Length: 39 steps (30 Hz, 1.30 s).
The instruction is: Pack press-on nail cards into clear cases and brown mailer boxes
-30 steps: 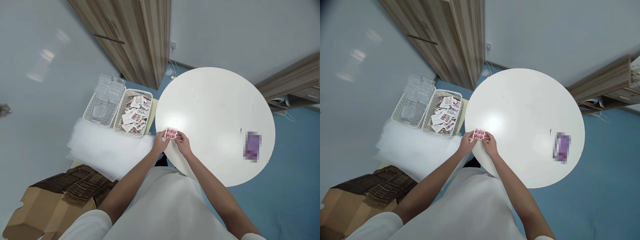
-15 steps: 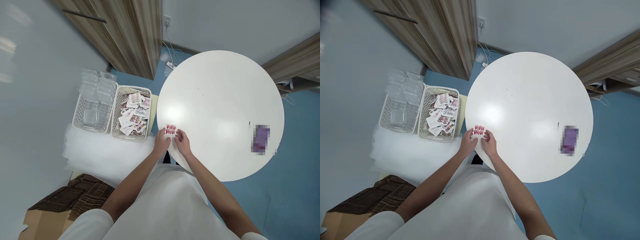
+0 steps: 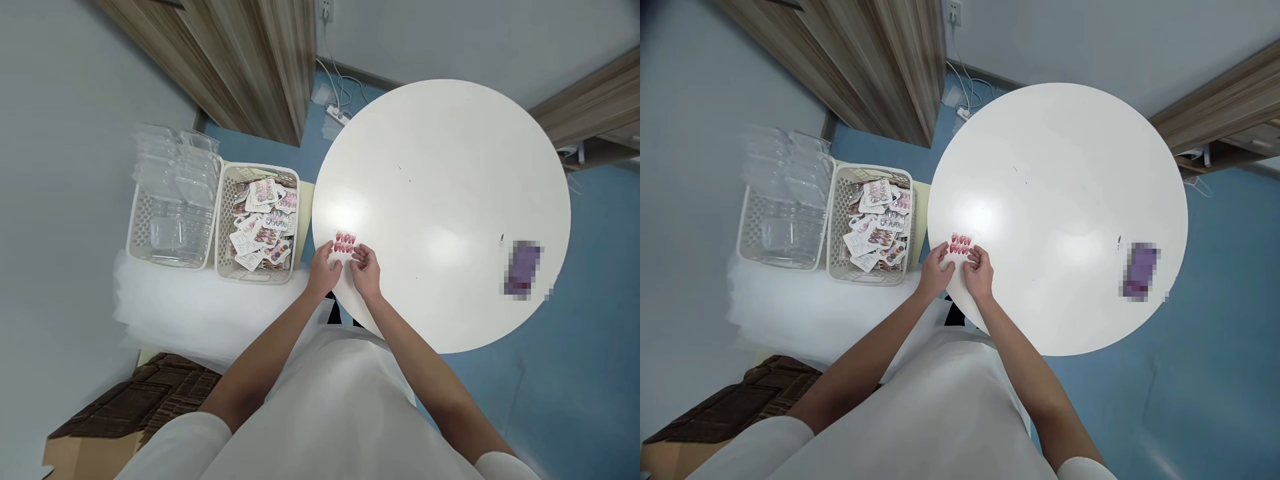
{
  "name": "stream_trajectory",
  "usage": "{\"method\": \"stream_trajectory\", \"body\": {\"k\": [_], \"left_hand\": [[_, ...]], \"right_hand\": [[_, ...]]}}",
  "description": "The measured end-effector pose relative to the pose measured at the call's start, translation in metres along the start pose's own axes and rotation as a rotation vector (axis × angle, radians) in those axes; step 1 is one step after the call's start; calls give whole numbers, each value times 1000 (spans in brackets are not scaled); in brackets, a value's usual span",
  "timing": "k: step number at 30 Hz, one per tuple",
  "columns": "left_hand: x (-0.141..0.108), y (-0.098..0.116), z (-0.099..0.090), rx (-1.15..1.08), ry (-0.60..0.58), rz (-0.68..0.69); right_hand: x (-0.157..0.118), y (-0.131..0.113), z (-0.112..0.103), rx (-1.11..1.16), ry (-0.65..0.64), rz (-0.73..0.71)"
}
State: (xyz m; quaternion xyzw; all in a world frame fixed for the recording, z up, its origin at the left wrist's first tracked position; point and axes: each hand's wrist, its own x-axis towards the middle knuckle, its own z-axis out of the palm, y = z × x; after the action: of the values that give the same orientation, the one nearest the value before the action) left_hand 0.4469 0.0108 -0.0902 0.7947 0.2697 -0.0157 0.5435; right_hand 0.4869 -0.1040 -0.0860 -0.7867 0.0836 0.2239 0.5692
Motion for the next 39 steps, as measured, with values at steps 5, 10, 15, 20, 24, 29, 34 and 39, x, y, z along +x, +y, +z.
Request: {"method": "stream_trajectory", "body": {"k": [5,10,15,20,24,29,34,39], "left_hand": [[-2,-1,0,6,-5,5],[6,0,-7,108,11,67],[19,1,-9,301,-71,112],[6,2,1,316,-45,120],[-1,2,7,310,-14,103],[-4,1,10,309,40,79],[-25,1,15,253,106,48],[-63,1,24,207,139,-28]], "right_hand": [[-2,0,1,-24,4,-29],[9,-3,-8,-227,-29,-114],[31,-6,-16,-504,-185,-198],[28,-2,-16,-572,-214,-264],[24,2,-19,-571,-238,-280],[27,5,-22,-519,-280,-291],[19,10,-33,-348,-374,-253],[1,9,-54,-242,-481,-180]]}}
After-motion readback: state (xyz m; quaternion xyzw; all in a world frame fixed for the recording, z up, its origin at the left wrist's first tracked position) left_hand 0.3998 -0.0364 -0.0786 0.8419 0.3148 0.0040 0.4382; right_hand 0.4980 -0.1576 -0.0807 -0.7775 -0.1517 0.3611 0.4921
